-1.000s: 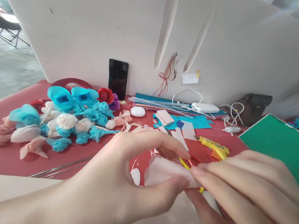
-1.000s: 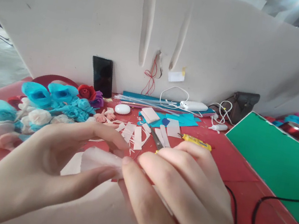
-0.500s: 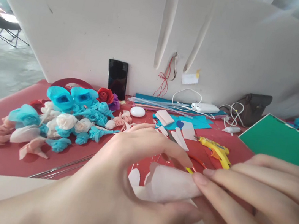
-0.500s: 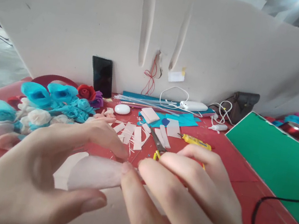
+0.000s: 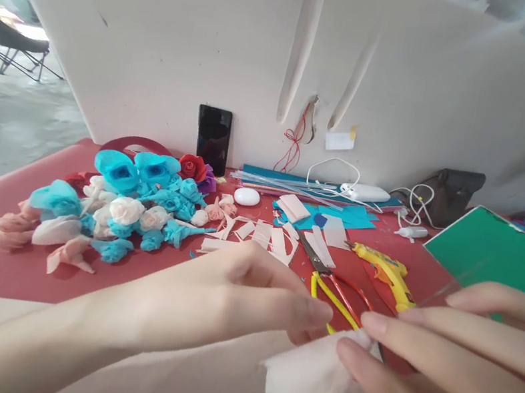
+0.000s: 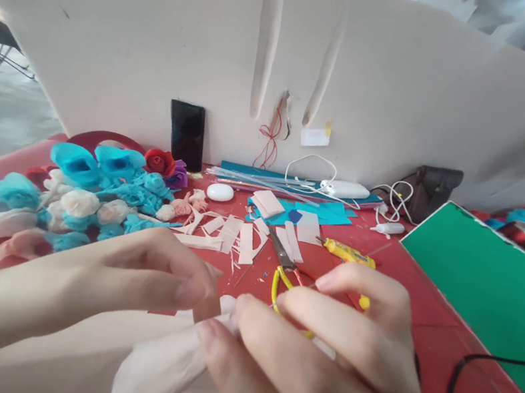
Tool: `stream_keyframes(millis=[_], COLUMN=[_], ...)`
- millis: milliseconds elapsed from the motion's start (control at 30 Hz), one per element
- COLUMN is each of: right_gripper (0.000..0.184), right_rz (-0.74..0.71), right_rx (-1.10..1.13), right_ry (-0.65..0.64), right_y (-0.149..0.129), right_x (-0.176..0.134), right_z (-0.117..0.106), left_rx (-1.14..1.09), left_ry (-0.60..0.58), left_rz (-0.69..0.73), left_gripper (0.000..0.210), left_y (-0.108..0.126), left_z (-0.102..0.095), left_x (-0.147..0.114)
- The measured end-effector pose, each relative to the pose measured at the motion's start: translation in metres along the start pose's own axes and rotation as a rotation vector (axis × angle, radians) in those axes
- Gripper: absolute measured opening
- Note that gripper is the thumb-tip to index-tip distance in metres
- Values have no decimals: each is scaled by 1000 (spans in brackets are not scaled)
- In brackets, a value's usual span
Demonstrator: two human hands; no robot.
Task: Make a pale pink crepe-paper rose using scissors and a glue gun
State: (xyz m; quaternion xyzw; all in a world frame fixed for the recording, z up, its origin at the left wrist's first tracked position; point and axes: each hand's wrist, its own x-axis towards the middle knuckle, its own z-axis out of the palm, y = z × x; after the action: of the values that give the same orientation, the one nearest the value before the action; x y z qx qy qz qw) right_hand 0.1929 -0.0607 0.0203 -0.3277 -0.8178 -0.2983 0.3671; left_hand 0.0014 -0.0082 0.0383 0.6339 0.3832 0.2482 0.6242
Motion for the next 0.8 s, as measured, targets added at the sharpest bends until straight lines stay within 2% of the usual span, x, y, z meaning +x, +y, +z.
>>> stream_keyframes(millis=[67,133,333,467,633,800], right_gripper=[6,10,9,9,14,15], right_rz=[3,39,136,148,57,93], right_rx=[24,11,27,35,-5,-14], right_ry=[102,154,118,99,45,70], right_y=[3,3,-5,-4,2,1], right_x=[-1,-2,-4,-4,-4,-3], right_z=[9,15,16,14,13,14], left_rx=[21,40,46,4,19,45], left_ry=[-68,-124,-181,-180,-152,-107], left_rz=[-58,-83,-121,-101,-98,-105], left_gripper=[20,20,24,15,14,13], left_y=[-2,-4,-7,-8,-7,-2], left_z=[-2,-4,-7,-6,-5,-4], left_x=[2,5,12,11,11,10])
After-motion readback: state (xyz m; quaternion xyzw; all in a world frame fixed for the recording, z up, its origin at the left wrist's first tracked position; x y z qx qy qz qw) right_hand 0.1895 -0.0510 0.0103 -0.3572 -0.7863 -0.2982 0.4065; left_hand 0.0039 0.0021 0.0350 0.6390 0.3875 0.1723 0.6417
